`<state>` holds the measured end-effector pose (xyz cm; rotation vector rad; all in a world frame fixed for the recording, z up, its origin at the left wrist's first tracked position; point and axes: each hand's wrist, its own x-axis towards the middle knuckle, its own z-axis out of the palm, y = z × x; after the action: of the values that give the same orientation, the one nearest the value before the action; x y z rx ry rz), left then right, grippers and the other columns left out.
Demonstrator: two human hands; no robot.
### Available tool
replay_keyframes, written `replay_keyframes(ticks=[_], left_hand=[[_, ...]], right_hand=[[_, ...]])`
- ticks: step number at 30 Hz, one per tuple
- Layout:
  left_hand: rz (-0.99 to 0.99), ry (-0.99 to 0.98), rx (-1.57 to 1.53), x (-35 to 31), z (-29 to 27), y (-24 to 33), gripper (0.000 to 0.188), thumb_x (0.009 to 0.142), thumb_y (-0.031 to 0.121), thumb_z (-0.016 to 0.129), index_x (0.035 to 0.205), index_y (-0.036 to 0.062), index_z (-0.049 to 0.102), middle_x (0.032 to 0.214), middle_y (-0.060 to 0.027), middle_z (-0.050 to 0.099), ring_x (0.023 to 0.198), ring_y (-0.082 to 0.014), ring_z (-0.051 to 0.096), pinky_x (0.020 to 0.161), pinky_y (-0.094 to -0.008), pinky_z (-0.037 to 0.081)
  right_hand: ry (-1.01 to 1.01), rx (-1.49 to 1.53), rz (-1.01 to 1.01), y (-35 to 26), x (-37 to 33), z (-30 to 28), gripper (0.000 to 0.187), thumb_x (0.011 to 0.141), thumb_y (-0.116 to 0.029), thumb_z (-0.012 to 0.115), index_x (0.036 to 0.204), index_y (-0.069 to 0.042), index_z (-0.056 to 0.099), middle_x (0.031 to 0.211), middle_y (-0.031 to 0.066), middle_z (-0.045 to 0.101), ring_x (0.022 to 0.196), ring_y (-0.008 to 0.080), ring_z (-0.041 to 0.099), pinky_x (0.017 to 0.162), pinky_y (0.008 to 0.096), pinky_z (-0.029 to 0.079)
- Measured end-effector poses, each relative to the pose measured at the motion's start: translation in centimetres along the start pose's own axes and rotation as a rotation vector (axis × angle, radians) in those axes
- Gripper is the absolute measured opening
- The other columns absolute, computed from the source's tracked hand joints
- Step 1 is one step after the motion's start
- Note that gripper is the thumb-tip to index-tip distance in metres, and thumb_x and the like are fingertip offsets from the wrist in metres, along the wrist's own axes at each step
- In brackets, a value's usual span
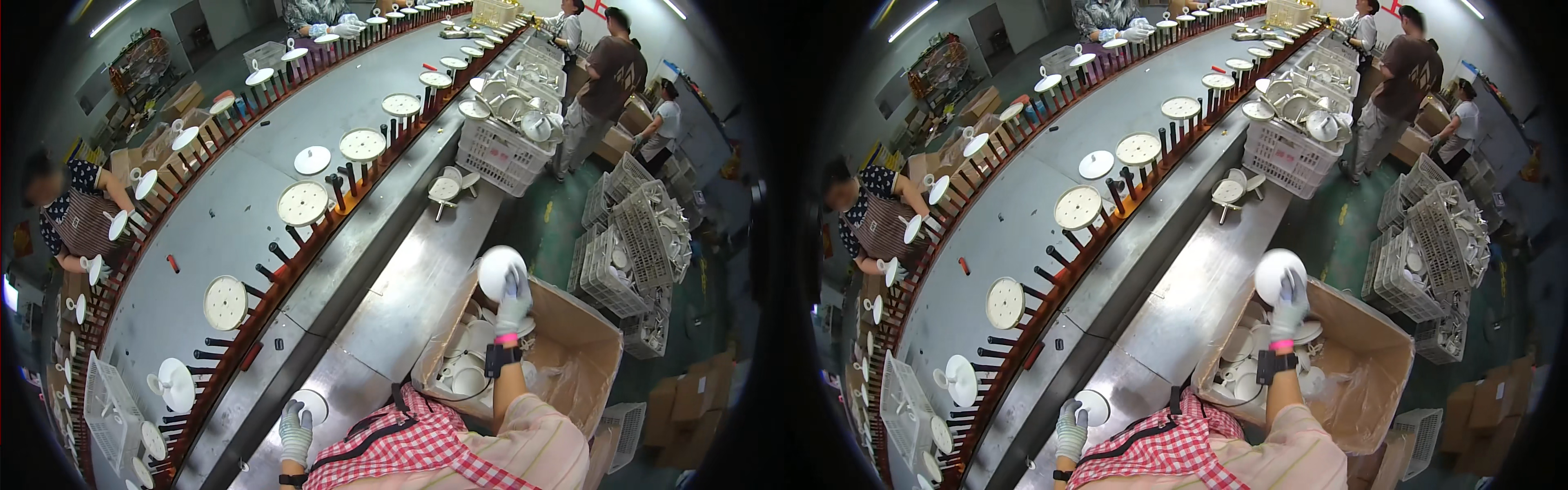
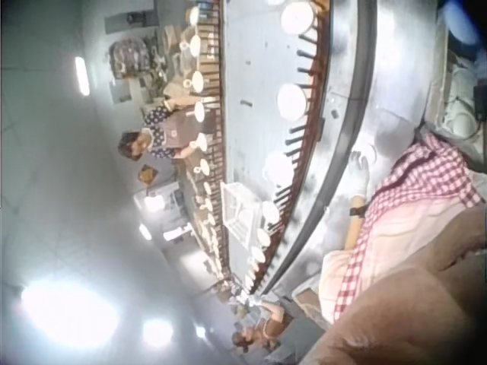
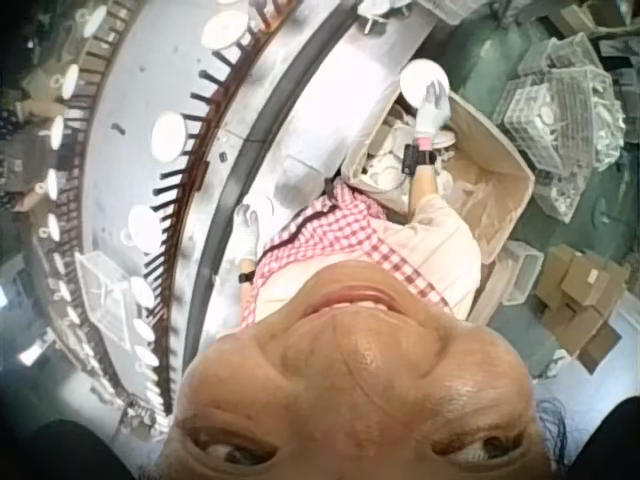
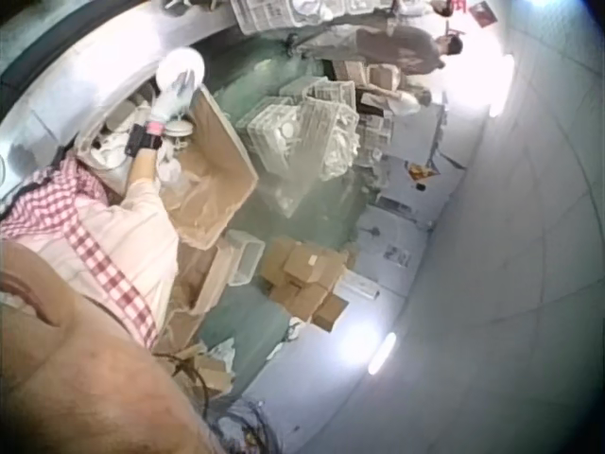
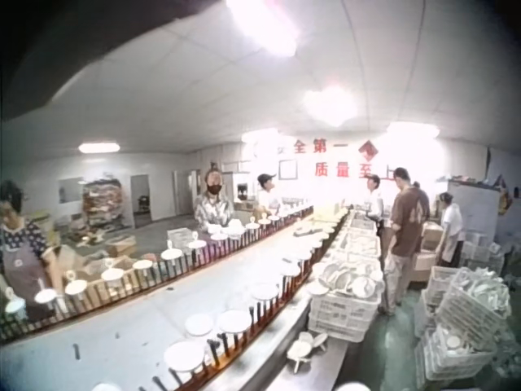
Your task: The person picks up ceramic items from a cardboard box by hand and places them individually onto rotating circular spindles on an industrial assembly line.
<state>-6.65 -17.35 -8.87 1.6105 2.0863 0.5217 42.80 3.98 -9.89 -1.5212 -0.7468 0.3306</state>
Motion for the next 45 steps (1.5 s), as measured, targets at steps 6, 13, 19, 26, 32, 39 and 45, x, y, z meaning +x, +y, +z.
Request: replay_keyframes(ticks=[6, 13, 19, 26, 32, 39, 45], left_hand=[[0.221, 0.064, -0.024, 5.3, 0.1, 3.0, 0.024, 0.082, 0.018, 0.057, 0.100, 0.0021, 0.061, 0.119, -0.0225, 0.054, 0.107, -0.0393, 0.052, 0.092, -0.0441, 0.042], [0.114, 0.101, -0.069, 5.2, -1.3, 2.9, 0.025, 0.083, 0.020, 0.057, 0.103, 0.0062, 0.062, 0.118, -0.0196, 0.056, 0.103, -0.0383, 0.056, 0.090, -0.0429, 0.045], [0.094, 0.023, -0.126, 5.1, -3.9, 4.6, 0.024, 0.085, 0.019, 0.056, 0.103, 0.0047, 0.061, 0.116, -0.0178, 0.058, 0.104, -0.0366, 0.056, 0.090, -0.0404, 0.045], [0.664, 0.155, -0.269, 17.2, -6.7, 13.3, 0.023, 0.088, 0.018, 0.051, 0.106, 0.0038, 0.056, 0.118, -0.0193, 0.052, 0.110, -0.0379, 0.050, 0.094, -0.0425, 0.041], [0.186, 0.405, -0.352, 35.9, -7.9, 21.0, 0.051, 0.090, 0.044, 0.044, 0.117, 0.0015, 0.053, 0.125, -0.0247, 0.050, 0.115, -0.0394, 0.048, 0.094, -0.0441, 0.041], [-0.142, 0.081, 0.035, 40.5, -9.3, 20.2, 0.056, 0.091, 0.048, 0.036, 0.111, 0.0012, 0.059, 0.113, -0.0230, 0.060, 0.108, -0.0397, 0.056, 0.092, -0.0470, 0.044], [0.005, -0.027, 0.290, 41.0, -9.7, 16.6, 0.057, 0.077, 0.045, 0.058, 0.118, 0.0058, 0.051, 0.110, -0.0240, 0.060, 0.102, -0.0424, 0.058, 0.085, -0.0441, 0.050]], right_hand=[[-0.500, 0.290, -0.130, -15.2, 3.5, 16.8, 0.027, 0.088, -0.015, 0.060, 0.111, 0.001, 0.063, 0.099, 0.0057, 0.066, 0.096, 0.0124, 0.056, 0.083, 0.0258, 0.046], [-0.678, 0.281, -0.189, -15.0, 7.9, 33.7, 0.037, 0.085, -0.032, 0.064, 0.106, -0.002, 0.065, 0.088, 0.0060, 0.067, 0.078, 0.0125, 0.058, 0.072, 0.0279, 0.047], [-0.741, 0.114, -0.200, -15.4, 7.9, 37.7, 0.042, 0.084, -0.032, 0.062, 0.113, -0.001, 0.061, 0.095, 0.0162, 0.067, 0.085, 0.0223, 0.062, 0.078, 0.0336, 0.048], [-0.808, -0.389, -0.479, -16.3, -1.9, 35.6, 0.054, 0.086, -0.050, 0.048, 0.117, -0.007, 0.055, 0.102, 0.0253, 0.062, 0.096, 0.0405, 0.059, 0.085, 0.0453, 0.046], [-0.748, -0.025, -0.786, -16.1, -7.2, 34.8, 0.025, 0.082, -0.016, 0.057, 0.104, -0.006, 0.059, 0.089, 0.0220, 0.063, 0.087, 0.0403, 0.059, 0.077, 0.0464, 0.047], [-0.985, -0.069, -0.445, -17.2, -8.9, 39.6, 0.028, 0.087, -0.018, 0.050, 0.112, -0.009, 0.059, 0.102, 0.0217, 0.063, 0.097, 0.0393, 0.059, 0.085, 0.0416, 0.047], [-1.176, -0.579, -0.548, -18.4, -10.4, 43.7, 0.047, 0.089, -0.042, 0.039, 0.108, -0.006, 0.063, 0.106, 0.0241, 0.061, 0.101, 0.0394, 0.058, 0.087, 0.0447, 0.047]])
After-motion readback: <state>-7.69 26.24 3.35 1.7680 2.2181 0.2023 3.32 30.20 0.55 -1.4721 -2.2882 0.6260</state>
